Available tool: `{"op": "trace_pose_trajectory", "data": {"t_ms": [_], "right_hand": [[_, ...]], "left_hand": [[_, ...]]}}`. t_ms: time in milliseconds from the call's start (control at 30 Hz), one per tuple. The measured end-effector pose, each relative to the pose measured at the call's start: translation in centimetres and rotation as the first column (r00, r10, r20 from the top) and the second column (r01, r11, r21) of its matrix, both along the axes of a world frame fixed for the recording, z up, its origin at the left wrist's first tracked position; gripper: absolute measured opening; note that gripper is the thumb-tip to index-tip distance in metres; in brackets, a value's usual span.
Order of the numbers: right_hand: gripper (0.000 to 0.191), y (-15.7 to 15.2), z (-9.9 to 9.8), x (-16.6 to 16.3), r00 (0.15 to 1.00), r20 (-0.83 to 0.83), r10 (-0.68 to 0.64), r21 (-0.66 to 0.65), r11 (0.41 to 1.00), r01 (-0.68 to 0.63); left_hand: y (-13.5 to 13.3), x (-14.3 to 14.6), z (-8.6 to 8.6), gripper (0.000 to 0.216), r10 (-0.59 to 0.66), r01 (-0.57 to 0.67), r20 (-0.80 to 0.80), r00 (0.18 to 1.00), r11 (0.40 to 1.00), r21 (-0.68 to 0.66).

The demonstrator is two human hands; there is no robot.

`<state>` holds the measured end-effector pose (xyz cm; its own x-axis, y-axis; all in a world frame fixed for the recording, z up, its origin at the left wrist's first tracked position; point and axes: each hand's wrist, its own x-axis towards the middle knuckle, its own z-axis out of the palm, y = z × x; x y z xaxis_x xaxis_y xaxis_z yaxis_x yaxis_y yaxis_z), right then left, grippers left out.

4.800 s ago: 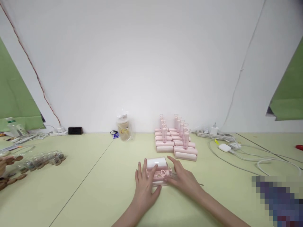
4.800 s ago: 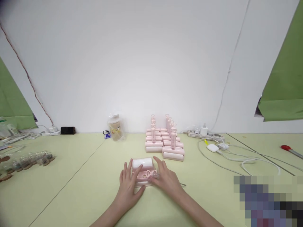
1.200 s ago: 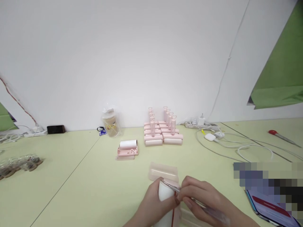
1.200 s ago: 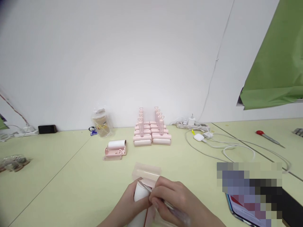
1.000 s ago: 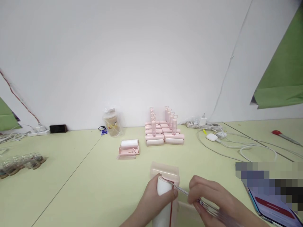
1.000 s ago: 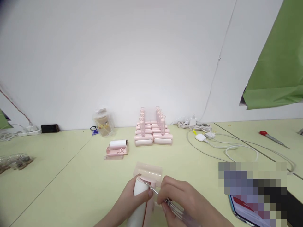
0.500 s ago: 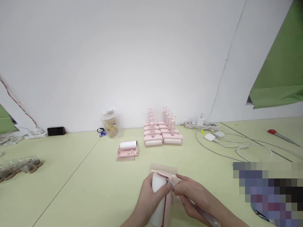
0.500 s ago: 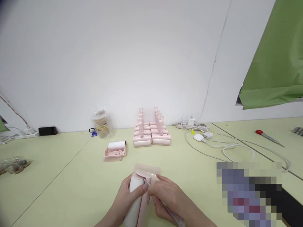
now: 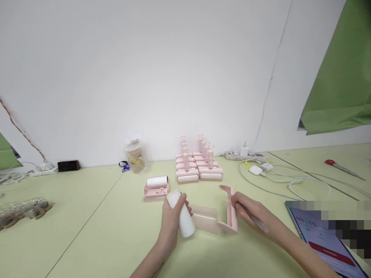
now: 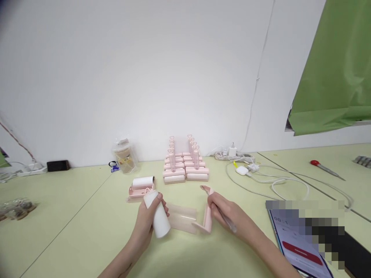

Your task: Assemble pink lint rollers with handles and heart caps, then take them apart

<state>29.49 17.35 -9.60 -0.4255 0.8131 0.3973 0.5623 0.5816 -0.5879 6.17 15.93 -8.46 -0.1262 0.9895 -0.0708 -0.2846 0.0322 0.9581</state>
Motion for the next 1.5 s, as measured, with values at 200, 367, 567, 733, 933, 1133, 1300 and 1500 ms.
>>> {"op": "trace_pose_trajectory", "data": {"t_ms": [200, 367, 567, 733, 933, 1133, 1300, 1500], "right_hand": [[0.022, 0.9, -0.5, 0.1, 0.995, -0.084, -0.055, -0.221, 0.975, 0.035], [0.022, 0.2, 0.3, 0.1, 0.986, 0.05, -0.156, -0.192, 0.968, 0.163], [0.017, -0.7, 0.8, -3.3, 0.933, -0.355, -0.05, -0.28, 0.958, -0.055], [0.021, 0.1, 0.1, -6.0, 0.88, -0.469, 0.072, -0.361, 0.894, -0.266], [0.02, 0.5, -0.7, -6.9, 0.87, -0.49, 0.053, -0.358, 0.898, -0.256], [0.019, 0.4, -1.6, -7.2, 0.843, -0.535, 0.052, -0.349, 0.895, -0.277], [0.021, 0.5, -1.9, -7.3, 0.824, -0.564, 0.044, -0.344, 0.895, -0.284], [0.026, 0.5, -2.3, -7.4, 0.842, -0.538, 0.025, -0.376, 0.887, -0.267]], "left_hand": [[2.4, 0.6, -0.2, 0.025, -0.089, 0.164, -0.465, 0.881, 0.979, 0.123], [2.3, 1.0, 1.0, 0.023, -0.02, 0.271, -0.903, 0.429, 0.956, 0.108], [1.9, 0.7, 1.0, 0.028, 0.048, 0.481, -0.998, -0.046, 0.876, 0.02], [1.9, 0.1, 1.1, 0.026, 0.065, 0.534, -0.991, -0.113, 0.845, -0.005], [2.1, -0.6, 1.2, 0.032, 0.068, 0.536, -0.989, -0.134, 0.844, -0.015], [1.9, -0.7, 1.4, 0.032, 0.044, 0.542, -0.988, -0.146, 0.839, -0.042], [2.0, -0.6, 1.2, 0.033, 0.041, 0.553, -0.988, -0.148, 0.832, -0.048], [2.0, -0.8, 1.2, 0.034, 0.036, 0.574, -0.989, -0.145, 0.817, -0.054]]}}
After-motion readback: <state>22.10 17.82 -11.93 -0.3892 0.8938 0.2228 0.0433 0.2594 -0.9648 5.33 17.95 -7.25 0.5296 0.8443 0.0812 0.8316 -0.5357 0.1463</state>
